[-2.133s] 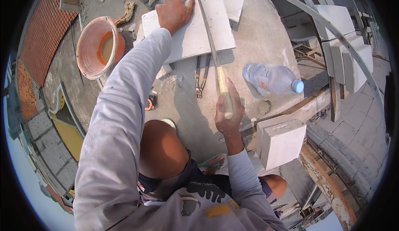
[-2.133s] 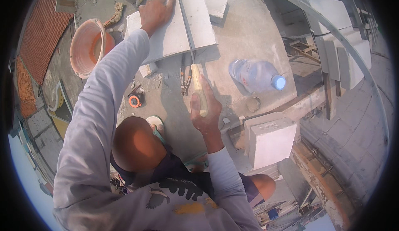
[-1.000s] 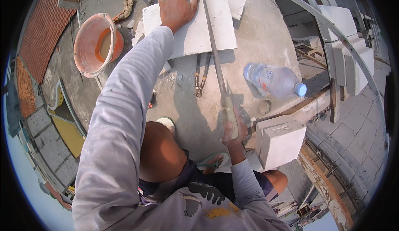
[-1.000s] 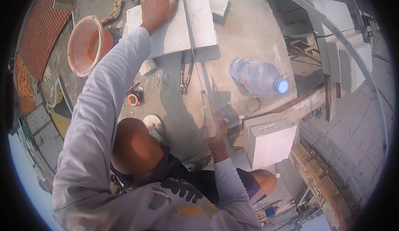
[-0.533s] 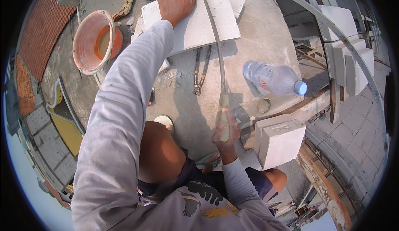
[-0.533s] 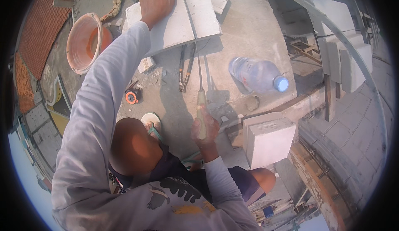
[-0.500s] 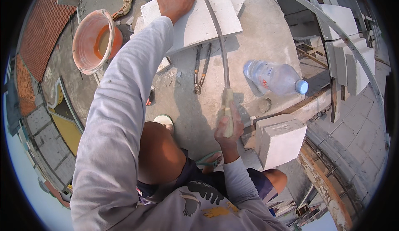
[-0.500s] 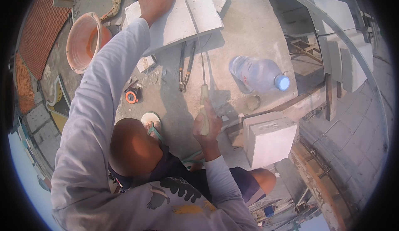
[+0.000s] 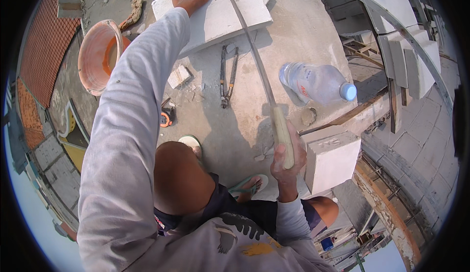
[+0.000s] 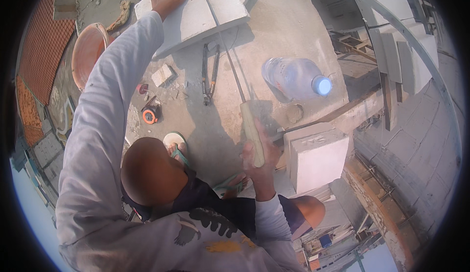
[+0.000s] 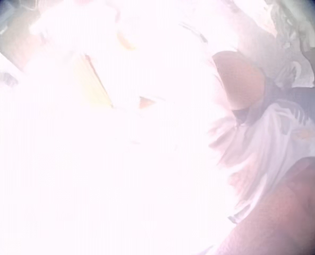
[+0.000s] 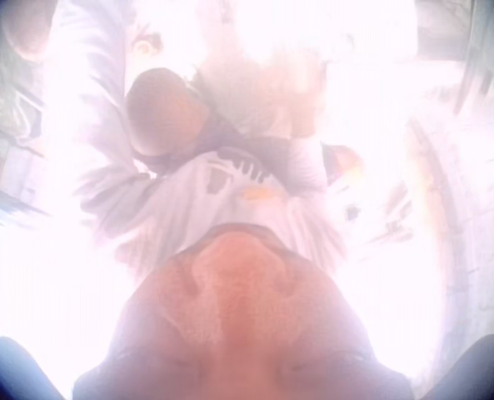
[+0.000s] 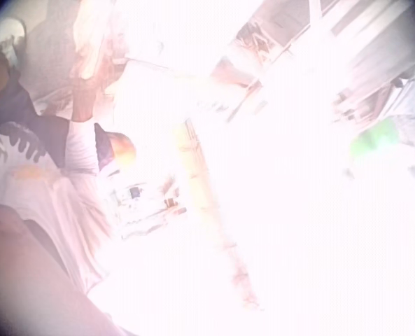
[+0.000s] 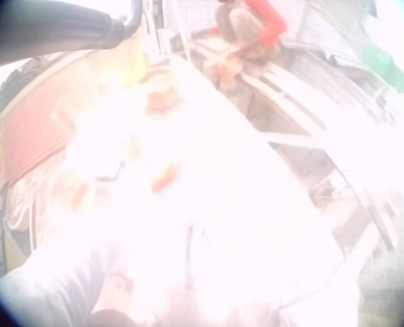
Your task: The person measures a white tile with a tape measure, marks it, and then uses a hand saw to cut the tile on a rooftop work surface. The person handles the tile and saw throughout the process.
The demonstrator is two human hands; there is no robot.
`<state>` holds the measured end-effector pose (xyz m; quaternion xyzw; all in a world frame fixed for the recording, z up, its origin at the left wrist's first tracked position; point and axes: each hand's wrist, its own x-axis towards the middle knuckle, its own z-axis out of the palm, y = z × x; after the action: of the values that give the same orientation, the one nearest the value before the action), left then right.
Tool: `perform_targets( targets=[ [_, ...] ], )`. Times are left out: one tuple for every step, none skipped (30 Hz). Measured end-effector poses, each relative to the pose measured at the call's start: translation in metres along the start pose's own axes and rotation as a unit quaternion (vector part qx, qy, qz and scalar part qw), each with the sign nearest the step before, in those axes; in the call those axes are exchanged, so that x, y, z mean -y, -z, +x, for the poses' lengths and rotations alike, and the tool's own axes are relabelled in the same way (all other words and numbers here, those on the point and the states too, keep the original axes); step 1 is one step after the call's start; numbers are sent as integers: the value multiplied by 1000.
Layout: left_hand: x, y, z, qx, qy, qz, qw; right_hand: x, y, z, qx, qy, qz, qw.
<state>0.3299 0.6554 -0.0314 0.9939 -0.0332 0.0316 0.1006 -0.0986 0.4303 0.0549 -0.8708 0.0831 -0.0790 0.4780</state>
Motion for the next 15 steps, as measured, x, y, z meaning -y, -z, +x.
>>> perform_targets(
  targets=[
    [0,-2,2,0,-6,-3,1000,2,18,-5,45,-29,11,999],
    [-3,-3,3,1,-13,-2,1000,10,20,-19,34,-17,22,999],
    [-10,-4,5,-2,-22,-1,1000,18,19,-34,23,-2,34,999],
    [-15,-5,4,-1,-30,-1,1000,27,15,-41,17,8,43,999],
    [-16,-2,6,-1,-35,-1,999,34,8,-35,17,35,40,998],
    [-17,-3,7,-8,-44,-1,999,46,-3,-20,9,59,35,998],
    [-18,-5,6,-12,-56,-1,998,56,-16,-4,4,81,29,996],
    [-12,-14,8,-40,-58,0,998,61,-31,14,-9,91,29,995],
    [-4,-22,10,-68,-58,1,996,67,-46,33,-20,98,27,995],
    [-4,-21,11,-35,-50,-5,998,65,-51,39,-31,86,31,995],
    [-3,-20,10,-3,-41,-11,999,64,-53,38,-37,67,33,996],
    [-1,-14,11,24,-31,-16,999,54,-43,25,-41,34,40,998],
    [-5,-12,7,-3,-40,-16,999,50,-32,12,-46,-1,46,998],
    [-6,-10,9,-15,-44,-22,999,53,-22,2,-38,1,53,998],
    [-11,-10,9,-24,-48,-33,998,59,-10,-9,-30,2,54,998]
  ],
)
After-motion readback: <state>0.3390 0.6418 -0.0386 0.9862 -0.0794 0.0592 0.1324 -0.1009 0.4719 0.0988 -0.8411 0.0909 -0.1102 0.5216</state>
